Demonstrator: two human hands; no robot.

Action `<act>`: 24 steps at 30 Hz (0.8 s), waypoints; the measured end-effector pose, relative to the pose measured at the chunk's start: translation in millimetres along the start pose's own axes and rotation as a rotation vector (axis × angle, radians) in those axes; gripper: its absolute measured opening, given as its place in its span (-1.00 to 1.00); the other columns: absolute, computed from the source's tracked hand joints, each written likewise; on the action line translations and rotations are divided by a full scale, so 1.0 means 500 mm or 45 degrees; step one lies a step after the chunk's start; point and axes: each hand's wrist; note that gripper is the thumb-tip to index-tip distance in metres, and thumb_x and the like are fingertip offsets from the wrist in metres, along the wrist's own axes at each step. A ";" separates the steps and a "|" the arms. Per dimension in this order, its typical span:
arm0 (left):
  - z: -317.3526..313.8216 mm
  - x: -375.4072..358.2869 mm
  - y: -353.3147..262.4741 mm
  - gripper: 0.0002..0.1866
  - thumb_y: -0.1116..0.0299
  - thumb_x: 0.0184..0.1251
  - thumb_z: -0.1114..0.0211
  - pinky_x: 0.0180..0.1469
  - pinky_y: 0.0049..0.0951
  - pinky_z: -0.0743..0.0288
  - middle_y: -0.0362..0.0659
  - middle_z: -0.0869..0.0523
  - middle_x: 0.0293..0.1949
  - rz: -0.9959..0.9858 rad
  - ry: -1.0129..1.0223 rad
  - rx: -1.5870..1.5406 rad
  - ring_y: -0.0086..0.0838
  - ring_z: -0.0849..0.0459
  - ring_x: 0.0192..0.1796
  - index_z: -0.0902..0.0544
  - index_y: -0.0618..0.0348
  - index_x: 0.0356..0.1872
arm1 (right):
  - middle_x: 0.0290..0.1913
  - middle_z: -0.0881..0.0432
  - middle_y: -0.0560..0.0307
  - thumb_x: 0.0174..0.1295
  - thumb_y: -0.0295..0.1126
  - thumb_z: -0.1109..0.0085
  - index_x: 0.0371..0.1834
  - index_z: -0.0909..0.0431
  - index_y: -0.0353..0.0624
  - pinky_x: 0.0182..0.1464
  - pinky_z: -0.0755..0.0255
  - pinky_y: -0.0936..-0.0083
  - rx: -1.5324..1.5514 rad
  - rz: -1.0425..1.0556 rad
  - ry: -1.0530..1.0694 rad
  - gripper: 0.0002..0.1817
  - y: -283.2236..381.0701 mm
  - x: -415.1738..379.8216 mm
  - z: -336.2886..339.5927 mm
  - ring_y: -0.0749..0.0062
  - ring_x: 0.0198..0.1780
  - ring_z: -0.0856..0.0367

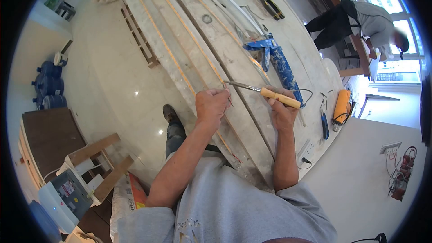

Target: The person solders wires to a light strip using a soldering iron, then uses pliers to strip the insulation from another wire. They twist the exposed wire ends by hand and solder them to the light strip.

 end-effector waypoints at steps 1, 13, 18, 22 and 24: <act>0.000 0.000 -0.001 -0.78 0.37 0.30 -0.40 -0.69 -0.58 -0.04 -0.25 -0.55 -0.67 0.004 0.008 -0.006 -0.67 -0.34 -0.72 -0.66 0.36 -0.42 | 0.04 -0.71 -0.25 0.07 -0.68 -0.35 -0.05 -0.58 -0.43 0.19 -0.59 0.27 -0.005 0.007 0.011 -0.66 0.000 0.000 0.000 0.15 0.07 -0.72; -0.002 -0.003 -0.010 -0.78 0.38 0.33 -0.40 -0.69 -0.63 -0.08 -0.21 -0.60 -0.59 0.062 0.016 -0.005 -0.68 -0.38 -0.69 -0.64 0.34 -0.41 | 0.00 -0.77 -0.11 0.03 -0.64 -0.45 -0.11 -0.71 -0.35 0.13 -0.57 0.41 -0.436 0.198 0.085 -0.70 0.021 -0.015 0.003 0.33 -0.01 -0.74; 0.001 0.003 -0.005 -0.78 0.44 0.30 -0.37 -0.66 -0.57 -0.12 -0.21 -0.58 -0.64 0.050 0.033 -0.043 -0.64 -0.42 -0.69 -0.66 0.39 -0.48 | 0.02 -0.77 -0.10 0.05 -0.65 -0.44 -0.09 -0.71 -0.33 0.15 -0.56 0.40 -0.454 0.252 0.112 -0.69 0.027 -0.025 -0.003 0.33 0.02 -0.73; -0.001 0.002 -0.006 -0.78 0.43 0.30 -0.38 -0.66 -0.58 -0.11 -0.22 -0.58 -0.64 0.065 0.033 -0.076 -0.64 -0.42 -0.69 -0.66 0.38 -0.49 | 0.01 -0.77 -0.09 0.06 -0.64 -0.44 -0.09 -0.71 -0.33 0.12 -0.58 0.44 -0.473 0.175 0.044 -0.69 0.035 -0.035 -0.015 0.37 0.01 -0.73; -0.001 0.003 -0.005 -0.78 0.43 0.30 -0.38 -0.67 -0.58 -0.11 -0.22 -0.59 -0.63 0.062 0.030 -0.065 -0.64 -0.42 -0.69 -0.66 0.38 -0.48 | 0.00 -0.77 -0.07 0.06 -0.64 -0.44 -0.08 -0.71 -0.33 0.10 -0.59 0.46 -0.483 0.160 0.020 -0.70 0.037 -0.041 -0.021 0.39 0.00 -0.73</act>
Point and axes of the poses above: each hand's wrist, its own x-axis towards the middle knuckle, its own z-axis out of the back of the hand, y = z × x
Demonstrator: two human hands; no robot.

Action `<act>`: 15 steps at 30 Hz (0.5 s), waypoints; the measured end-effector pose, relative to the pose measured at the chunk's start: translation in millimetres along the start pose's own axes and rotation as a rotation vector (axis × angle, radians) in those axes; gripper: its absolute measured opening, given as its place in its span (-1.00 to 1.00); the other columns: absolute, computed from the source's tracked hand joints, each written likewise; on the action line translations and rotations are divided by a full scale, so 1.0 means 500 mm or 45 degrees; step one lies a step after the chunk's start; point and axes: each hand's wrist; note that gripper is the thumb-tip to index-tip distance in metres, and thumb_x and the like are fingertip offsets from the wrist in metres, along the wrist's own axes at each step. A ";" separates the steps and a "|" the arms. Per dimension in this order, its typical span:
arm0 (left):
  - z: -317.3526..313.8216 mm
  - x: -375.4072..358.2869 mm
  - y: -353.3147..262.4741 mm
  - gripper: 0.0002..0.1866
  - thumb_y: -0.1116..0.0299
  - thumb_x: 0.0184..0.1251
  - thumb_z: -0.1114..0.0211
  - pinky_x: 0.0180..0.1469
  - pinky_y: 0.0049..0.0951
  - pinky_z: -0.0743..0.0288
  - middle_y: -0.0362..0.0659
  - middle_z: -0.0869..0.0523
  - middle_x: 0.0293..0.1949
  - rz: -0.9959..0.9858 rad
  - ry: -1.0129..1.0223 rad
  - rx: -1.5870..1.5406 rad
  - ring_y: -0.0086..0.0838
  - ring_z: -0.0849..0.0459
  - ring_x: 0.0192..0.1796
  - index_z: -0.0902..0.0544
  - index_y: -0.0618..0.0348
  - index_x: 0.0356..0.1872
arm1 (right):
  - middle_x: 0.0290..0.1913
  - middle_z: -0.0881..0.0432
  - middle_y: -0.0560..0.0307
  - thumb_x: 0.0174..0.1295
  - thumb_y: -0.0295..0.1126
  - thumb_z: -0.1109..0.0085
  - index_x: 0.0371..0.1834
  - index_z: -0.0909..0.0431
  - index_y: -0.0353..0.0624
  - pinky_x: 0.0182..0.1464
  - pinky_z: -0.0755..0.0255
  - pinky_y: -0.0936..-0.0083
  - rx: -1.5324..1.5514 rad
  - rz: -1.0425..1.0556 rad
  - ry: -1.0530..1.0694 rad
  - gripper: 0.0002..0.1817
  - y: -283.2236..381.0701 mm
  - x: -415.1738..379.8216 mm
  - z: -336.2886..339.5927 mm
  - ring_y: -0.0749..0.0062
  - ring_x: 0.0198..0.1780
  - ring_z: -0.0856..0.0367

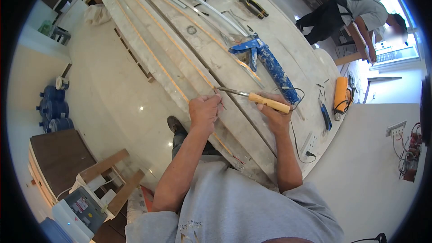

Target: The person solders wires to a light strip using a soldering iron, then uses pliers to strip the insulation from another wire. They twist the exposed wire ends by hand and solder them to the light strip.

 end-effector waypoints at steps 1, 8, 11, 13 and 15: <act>0.001 0.001 0.001 -0.79 0.43 0.30 -0.39 -0.67 -0.58 -0.11 -0.21 -0.59 -0.62 -0.001 -0.007 0.008 -0.64 -0.42 -0.69 -0.66 0.38 -0.47 | -0.01 -0.77 -0.06 0.07 -0.63 -0.44 -0.09 -0.71 -0.35 0.09 -0.59 0.47 0.044 -0.104 -0.041 -0.71 0.000 -0.005 -0.002 0.40 -0.01 -0.73; 0.000 -0.002 -0.002 -0.79 0.43 0.31 -0.38 -0.69 -0.60 -0.11 -0.19 -0.60 -0.62 -0.018 0.017 0.037 -0.64 -0.43 -0.70 -0.64 0.34 -0.47 | -0.05 -0.76 -0.14 0.09 -0.64 -0.41 -0.05 -0.64 -0.47 0.08 -0.63 0.42 0.459 -0.274 -0.227 -0.68 -0.012 -0.016 -0.026 0.28 -0.05 -0.75; 0.001 0.001 -0.001 -0.79 0.43 0.32 -0.37 -0.69 -0.61 -0.11 -0.19 -0.60 -0.62 -0.016 0.012 0.047 -0.64 -0.42 -0.70 -0.62 0.31 -0.49 | -0.05 -0.75 -0.18 0.10 -0.64 -0.40 -0.03 -0.61 -0.49 0.09 -0.65 0.36 0.509 -0.311 -0.280 -0.66 -0.013 -0.015 -0.031 0.23 -0.05 -0.75; 0.002 0.002 0.000 -0.80 0.40 0.37 -0.37 -0.74 -0.69 -0.13 -0.24 -0.61 -0.61 0.008 0.023 0.075 -0.72 -0.38 -0.73 -0.66 0.31 -0.41 | -0.05 -0.75 -0.18 0.11 -0.64 -0.39 -0.04 -0.61 -0.49 0.10 -0.65 0.34 0.515 -0.334 -0.296 -0.67 -0.003 -0.012 -0.034 0.22 -0.04 -0.75; 0.001 0.005 0.003 -0.80 0.39 0.37 -0.37 -0.74 -0.68 -0.13 -0.24 -0.60 -0.62 0.007 0.008 0.073 -0.72 -0.37 -0.74 -0.65 0.30 -0.41 | -0.05 -0.74 -0.18 0.11 -0.65 -0.38 -0.04 -0.61 -0.48 0.11 -0.65 0.33 0.520 -0.361 -0.311 -0.68 -0.004 -0.011 -0.034 0.21 -0.04 -0.75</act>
Point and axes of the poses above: each hand's wrist, its own x-axis towards the middle knuckle, its own z-axis out of the back of the hand, y = z × x
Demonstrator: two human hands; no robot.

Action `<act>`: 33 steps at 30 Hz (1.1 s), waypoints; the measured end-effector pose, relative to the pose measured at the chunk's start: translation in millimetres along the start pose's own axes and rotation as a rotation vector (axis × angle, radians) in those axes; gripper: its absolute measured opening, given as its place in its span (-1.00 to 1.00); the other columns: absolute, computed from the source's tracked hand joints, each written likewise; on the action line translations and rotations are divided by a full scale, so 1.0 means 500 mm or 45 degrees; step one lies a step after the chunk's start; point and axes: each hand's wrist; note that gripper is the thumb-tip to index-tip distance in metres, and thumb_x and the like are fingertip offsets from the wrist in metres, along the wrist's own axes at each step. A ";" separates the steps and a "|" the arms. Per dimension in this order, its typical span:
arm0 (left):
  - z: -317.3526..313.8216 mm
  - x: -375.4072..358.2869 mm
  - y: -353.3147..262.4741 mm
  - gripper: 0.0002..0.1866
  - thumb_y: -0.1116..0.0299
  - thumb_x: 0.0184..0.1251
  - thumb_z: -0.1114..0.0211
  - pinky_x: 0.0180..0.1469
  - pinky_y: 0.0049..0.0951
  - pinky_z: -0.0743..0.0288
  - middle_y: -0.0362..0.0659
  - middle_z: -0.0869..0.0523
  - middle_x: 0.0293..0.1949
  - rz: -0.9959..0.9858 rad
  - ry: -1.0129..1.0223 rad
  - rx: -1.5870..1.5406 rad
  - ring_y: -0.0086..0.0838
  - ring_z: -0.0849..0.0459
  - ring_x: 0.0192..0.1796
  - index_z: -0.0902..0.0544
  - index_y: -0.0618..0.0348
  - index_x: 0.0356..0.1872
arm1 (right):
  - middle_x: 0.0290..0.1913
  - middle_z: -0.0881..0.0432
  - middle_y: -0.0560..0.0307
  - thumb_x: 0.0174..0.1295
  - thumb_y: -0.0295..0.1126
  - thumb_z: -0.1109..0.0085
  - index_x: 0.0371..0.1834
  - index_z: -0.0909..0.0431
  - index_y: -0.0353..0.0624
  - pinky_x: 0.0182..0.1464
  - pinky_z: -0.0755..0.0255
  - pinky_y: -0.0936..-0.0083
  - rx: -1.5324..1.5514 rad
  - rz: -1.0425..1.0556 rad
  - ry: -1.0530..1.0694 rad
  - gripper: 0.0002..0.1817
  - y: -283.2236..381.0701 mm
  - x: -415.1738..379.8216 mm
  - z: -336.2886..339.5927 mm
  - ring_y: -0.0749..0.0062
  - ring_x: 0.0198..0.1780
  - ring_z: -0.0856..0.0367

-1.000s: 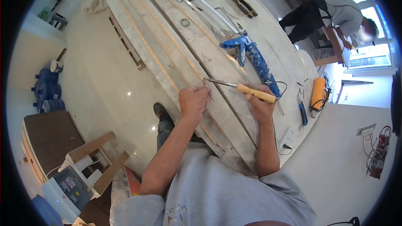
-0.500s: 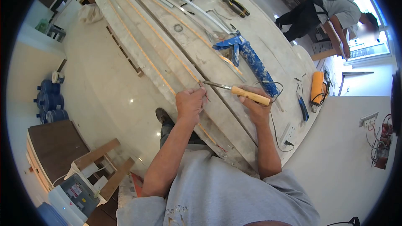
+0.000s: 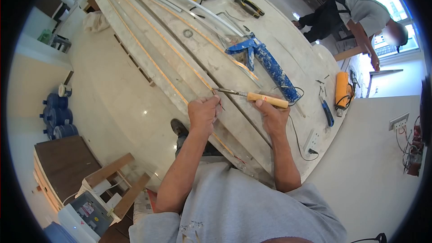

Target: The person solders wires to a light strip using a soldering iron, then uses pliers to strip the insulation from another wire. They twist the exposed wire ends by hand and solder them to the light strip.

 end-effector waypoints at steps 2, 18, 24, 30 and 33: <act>0.001 0.000 0.001 -0.80 0.39 0.37 -0.37 -0.74 -0.68 -0.13 -0.25 -0.60 -0.63 0.000 -0.015 -0.003 -0.72 -0.36 -0.74 -0.65 0.29 -0.42 | -0.04 -0.74 -0.19 0.10 -0.67 -0.36 -0.04 -0.61 -0.48 0.10 -0.64 0.35 0.025 0.019 0.028 -0.68 -0.010 0.003 0.009 0.21 -0.04 -0.75; -0.002 -0.008 -0.009 -0.78 0.42 0.33 -0.38 -0.70 -0.60 -0.09 -0.25 -0.55 -0.66 0.008 -0.019 -0.008 -0.65 -0.39 -0.72 -0.62 0.30 -0.48 | -0.02 -0.73 -0.22 0.08 -0.71 -0.35 -0.02 -0.61 -0.47 0.05 -0.60 0.38 0.118 0.041 0.132 -0.65 -0.007 0.008 0.023 0.22 -0.06 -0.72; 0.001 -0.007 -0.009 -0.78 0.41 0.32 -0.39 -0.70 -0.60 -0.08 -0.24 -0.57 -0.65 0.000 0.001 0.008 -0.66 -0.39 -0.72 -0.63 0.30 -0.48 | -0.02 -0.74 -0.21 0.07 -0.70 -0.37 -0.02 -0.63 -0.47 0.04 -0.58 0.38 0.106 0.091 0.175 -0.64 -0.008 0.009 0.028 0.23 -0.07 -0.72; -0.003 -0.011 -0.011 -0.78 0.40 0.32 -0.38 -0.70 -0.61 -0.08 -0.24 -0.58 -0.64 -0.009 -0.007 -0.012 -0.67 -0.39 -0.71 -0.64 0.30 -0.48 | -0.03 -0.74 -0.20 0.05 -0.68 -0.39 -0.02 -0.63 -0.47 0.02 -0.57 0.42 0.067 0.087 0.206 -0.63 -0.009 0.010 0.028 0.26 -0.07 -0.71; -0.002 -0.005 -0.006 -0.78 0.38 0.34 -0.39 -0.72 -0.64 -0.09 -0.24 -0.58 -0.63 -0.001 -0.007 -0.002 -0.69 -0.37 -0.72 -0.65 0.30 -0.46 | -0.02 -0.74 -0.19 0.05 -0.67 -0.39 -0.03 -0.63 -0.47 0.02 -0.57 0.42 0.053 0.077 0.191 -0.64 -0.010 0.009 0.028 0.27 -0.07 -0.71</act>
Point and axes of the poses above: each hand's wrist, its own x-axis towards the middle knuckle, its own z-axis out of the back of the hand, y = z × x
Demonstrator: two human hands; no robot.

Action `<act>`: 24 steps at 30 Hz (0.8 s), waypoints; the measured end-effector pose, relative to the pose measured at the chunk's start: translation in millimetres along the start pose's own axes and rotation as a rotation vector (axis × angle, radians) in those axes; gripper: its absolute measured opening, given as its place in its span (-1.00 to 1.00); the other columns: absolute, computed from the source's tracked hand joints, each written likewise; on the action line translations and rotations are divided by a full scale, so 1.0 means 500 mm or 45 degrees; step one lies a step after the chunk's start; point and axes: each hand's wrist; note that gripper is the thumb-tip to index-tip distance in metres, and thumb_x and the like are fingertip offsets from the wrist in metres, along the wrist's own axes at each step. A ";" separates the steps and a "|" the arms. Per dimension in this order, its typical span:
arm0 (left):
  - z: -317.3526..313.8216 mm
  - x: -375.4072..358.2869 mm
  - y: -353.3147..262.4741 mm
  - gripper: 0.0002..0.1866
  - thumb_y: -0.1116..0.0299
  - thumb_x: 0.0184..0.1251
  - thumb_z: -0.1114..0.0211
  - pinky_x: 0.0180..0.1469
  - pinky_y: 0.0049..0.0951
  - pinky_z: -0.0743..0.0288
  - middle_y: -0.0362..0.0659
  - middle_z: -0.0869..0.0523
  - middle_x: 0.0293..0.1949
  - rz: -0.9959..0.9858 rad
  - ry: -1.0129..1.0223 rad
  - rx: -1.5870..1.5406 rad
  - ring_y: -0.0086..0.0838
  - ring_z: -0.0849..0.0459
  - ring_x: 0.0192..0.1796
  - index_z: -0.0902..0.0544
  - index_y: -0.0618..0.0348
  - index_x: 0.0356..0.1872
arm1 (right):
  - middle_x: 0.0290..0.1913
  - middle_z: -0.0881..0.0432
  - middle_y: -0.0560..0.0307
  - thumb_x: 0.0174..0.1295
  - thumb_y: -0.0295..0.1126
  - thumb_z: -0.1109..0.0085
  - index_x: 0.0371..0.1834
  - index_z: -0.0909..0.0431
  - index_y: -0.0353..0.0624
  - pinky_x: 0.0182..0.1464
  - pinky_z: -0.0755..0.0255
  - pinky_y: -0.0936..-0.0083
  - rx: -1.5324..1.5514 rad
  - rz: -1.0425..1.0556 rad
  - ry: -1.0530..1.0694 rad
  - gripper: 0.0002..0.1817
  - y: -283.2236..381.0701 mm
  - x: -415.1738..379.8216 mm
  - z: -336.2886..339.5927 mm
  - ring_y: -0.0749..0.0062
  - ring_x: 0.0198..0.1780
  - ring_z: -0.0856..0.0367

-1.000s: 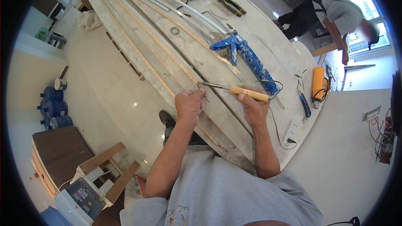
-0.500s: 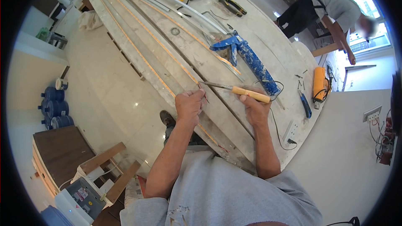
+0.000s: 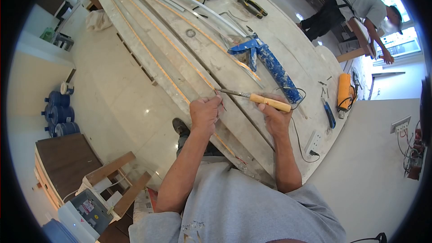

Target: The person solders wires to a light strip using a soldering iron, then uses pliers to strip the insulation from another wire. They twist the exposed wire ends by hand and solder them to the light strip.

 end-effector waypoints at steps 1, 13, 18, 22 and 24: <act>0.000 0.002 0.002 -0.77 0.36 0.35 -0.40 -0.74 -0.67 -0.10 -0.24 -0.59 -0.63 0.007 -0.005 0.010 -0.71 -0.36 -0.74 -0.66 0.31 -0.43 | -0.02 -0.74 -0.19 0.06 -0.68 -0.38 -0.03 -0.63 -0.47 0.02 -0.57 0.42 -0.004 -0.005 -0.010 -0.64 0.001 0.000 -0.001 0.27 -0.07 -0.71; -0.002 -0.007 -0.006 -0.80 0.40 0.32 -0.39 -0.69 -0.62 -0.10 -0.25 -0.58 -0.63 0.009 -0.021 0.018 -0.67 -0.41 -0.70 -0.65 0.30 -0.46 | -0.04 -0.76 -0.14 0.07 -0.65 -0.37 -0.04 -0.66 -0.44 0.07 -0.58 0.40 -0.012 0.033 -0.042 -0.66 0.012 0.005 -0.005 0.29 -0.05 -0.73; -0.003 -0.008 -0.006 -0.79 0.41 0.32 -0.39 -0.69 -0.63 -0.11 -0.24 -0.60 -0.62 0.017 -0.027 0.018 -0.67 -0.43 -0.69 -0.64 0.28 -0.47 | -0.06 -0.78 -0.06 0.06 -0.61 -0.40 -0.06 -0.70 -0.39 0.04 -0.55 0.47 -0.158 0.054 -0.025 -0.68 0.009 0.007 -0.002 0.38 -0.07 -0.72; -0.003 -0.004 -0.002 -0.79 0.41 0.32 -0.39 -0.69 -0.63 -0.11 -0.25 -0.59 -0.62 0.009 -0.039 0.005 -0.68 -0.43 -0.68 -0.62 0.27 -0.49 | -0.07 -0.78 -0.03 0.07 -0.60 -0.40 -0.07 -0.71 -0.37 0.02 -0.54 0.52 -0.189 0.050 -0.024 -0.69 0.005 0.008 -0.001 0.44 -0.09 -0.71; -0.003 -0.004 -0.002 -0.79 0.41 0.32 -0.39 -0.69 -0.63 -0.10 -0.26 -0.58 -0.62 0.010 -0.041 0.001 -0.68 -0.43 -0.68 -0.62 0.26 -0.49 | -0.07 -0.78 -0.02 0.06 -0.60 -0.40 -0.07 -0.71 -0.37 0.00 -0.54 0.53 -0.196 0.047 -0.030 -0.69 0.004 0.007 0.001 0.45 -0.10 -0.70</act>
Point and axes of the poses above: each hand's wrist, its own x-axis towards the middle knuckle, its own z-axis out of the back of the hand, y = z × x
